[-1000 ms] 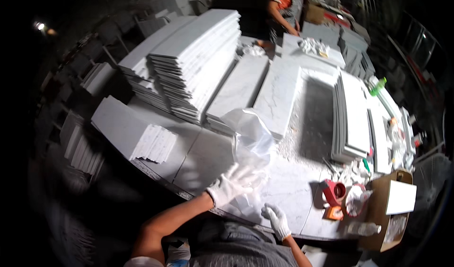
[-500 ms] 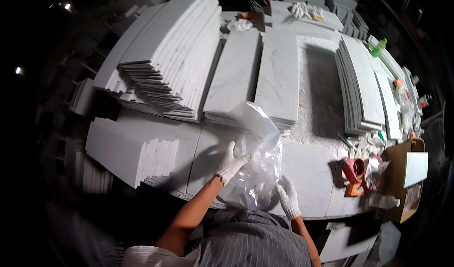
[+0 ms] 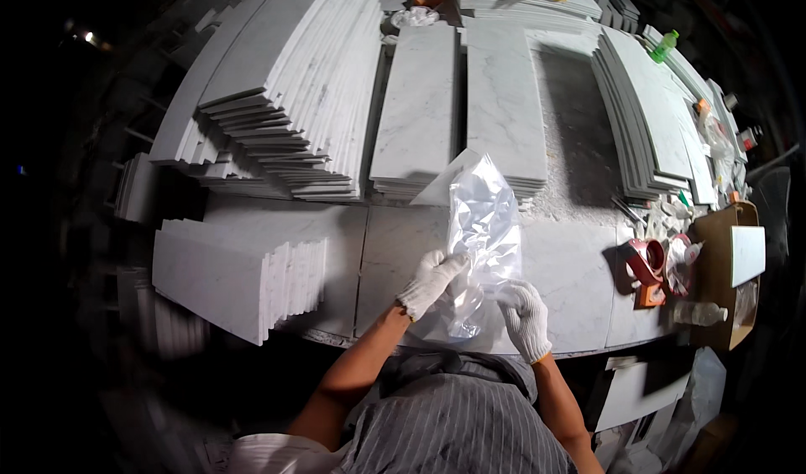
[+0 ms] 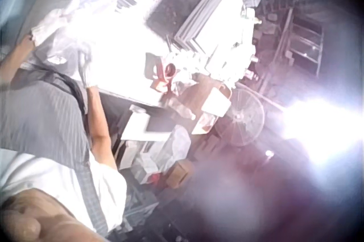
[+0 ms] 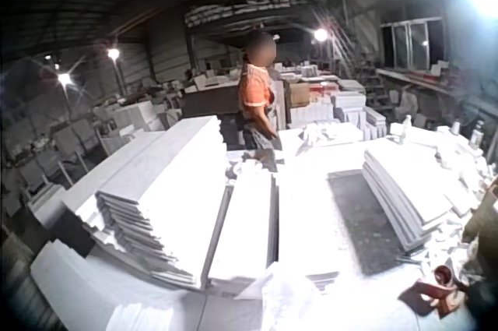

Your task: The person wraps individual white rectangular tiles in plastic bags at a workbench. They pick up a tile, place it into a plastic bag, smooth the bag around the tile, and set the wrapped tile aside. The process is repeated for multiple tiles.

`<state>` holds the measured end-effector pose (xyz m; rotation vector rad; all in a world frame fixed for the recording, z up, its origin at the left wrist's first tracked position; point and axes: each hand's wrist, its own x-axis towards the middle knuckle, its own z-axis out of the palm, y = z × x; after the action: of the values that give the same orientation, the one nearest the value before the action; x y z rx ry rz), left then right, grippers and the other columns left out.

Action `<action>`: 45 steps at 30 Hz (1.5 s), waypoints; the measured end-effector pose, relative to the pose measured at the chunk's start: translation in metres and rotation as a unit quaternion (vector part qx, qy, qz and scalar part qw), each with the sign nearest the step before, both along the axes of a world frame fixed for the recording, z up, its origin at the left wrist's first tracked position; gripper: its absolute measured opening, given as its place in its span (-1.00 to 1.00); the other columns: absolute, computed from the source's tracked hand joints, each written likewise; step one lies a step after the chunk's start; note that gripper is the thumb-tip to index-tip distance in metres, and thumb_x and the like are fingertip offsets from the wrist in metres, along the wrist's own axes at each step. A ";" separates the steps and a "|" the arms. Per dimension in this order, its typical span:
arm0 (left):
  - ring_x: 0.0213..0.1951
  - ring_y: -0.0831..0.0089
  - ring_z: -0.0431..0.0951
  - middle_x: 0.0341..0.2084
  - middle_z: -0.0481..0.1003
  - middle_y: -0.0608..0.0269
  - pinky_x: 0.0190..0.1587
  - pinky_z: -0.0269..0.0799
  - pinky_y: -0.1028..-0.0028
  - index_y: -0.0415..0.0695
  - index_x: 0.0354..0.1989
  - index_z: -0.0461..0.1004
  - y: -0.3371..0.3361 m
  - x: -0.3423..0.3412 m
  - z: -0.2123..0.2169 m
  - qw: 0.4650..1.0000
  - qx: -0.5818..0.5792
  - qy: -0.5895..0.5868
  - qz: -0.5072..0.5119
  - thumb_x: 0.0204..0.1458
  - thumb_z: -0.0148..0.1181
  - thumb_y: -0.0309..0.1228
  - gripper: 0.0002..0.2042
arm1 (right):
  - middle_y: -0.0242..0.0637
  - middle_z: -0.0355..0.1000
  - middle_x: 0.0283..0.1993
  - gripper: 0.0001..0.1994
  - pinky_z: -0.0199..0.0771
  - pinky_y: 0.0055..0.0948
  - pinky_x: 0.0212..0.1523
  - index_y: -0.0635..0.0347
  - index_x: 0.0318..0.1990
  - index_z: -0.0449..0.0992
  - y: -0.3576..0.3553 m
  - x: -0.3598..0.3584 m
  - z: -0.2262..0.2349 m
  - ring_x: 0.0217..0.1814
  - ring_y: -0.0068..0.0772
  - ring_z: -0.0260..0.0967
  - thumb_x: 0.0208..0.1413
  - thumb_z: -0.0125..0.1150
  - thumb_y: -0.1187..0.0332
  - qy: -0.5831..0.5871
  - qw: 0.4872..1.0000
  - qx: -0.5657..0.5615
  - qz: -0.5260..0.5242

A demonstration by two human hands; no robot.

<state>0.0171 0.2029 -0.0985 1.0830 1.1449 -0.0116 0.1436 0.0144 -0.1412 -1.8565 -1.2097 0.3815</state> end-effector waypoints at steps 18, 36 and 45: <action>-0.43 0.67 0.50 -0.43 0.49 0.44 -0.40 0.47 0.60 -0.10 -0.20 0.45 -0.011 -0.014 0.003 0.979 -0.091 -0.178 0.030 0.19 0.13 -0.48 -0.94 | -0.07 0.35 0.25 -0.41 0.24 -0.33 0.27 0.28 0.31 0.27 -0.022 0.012 0.020 0.30 -0.28 0.25 0.25 0.12 0.08 0.352 0.930 -0.061 0.086; -0.32 0.56 0.48 -0.37 0.53 0.35 -0.23 0.41 0.55 -0.25 -0.20 0.51 -0.065 0.016 -0.014 0.971 0.158 -0.135 -0.120 -0.05 0.09 -0.67 -0.78 | -0.26 0.54 -0.06 -0.52 0.42 -0.47 0.01 0.38 0.16 0.42 0.008 0.015 0.034 -0.03 -0.51 0.42 0.26 0.17 0.16 0.468 0.873 -0.128 0.044; -0.29 0.52 0.54 -0.38 0.53 0.25 -0.19 0.49 0.46 -0.11 -0.37 0.40 -0.040 -0.014 -0.015 0.960 -0.079 -0.268 -0.006 0.17 0.19 -0.49 -0.90 | -0.34 0.53 -0.29 -0.66 0.44 -0.57 -0.22 0.30 0.02 0.56 0.008 0.029 0.031 -0.32 -0.57 0.42 0.27 0.08 0.24 0.529 0.833 -0.155 -0.058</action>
<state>0.0036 0.1629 -0.1133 0.8758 0.6347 0.1693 0.1722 0.0220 -0.1100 -1.5267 -0.2630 1.3755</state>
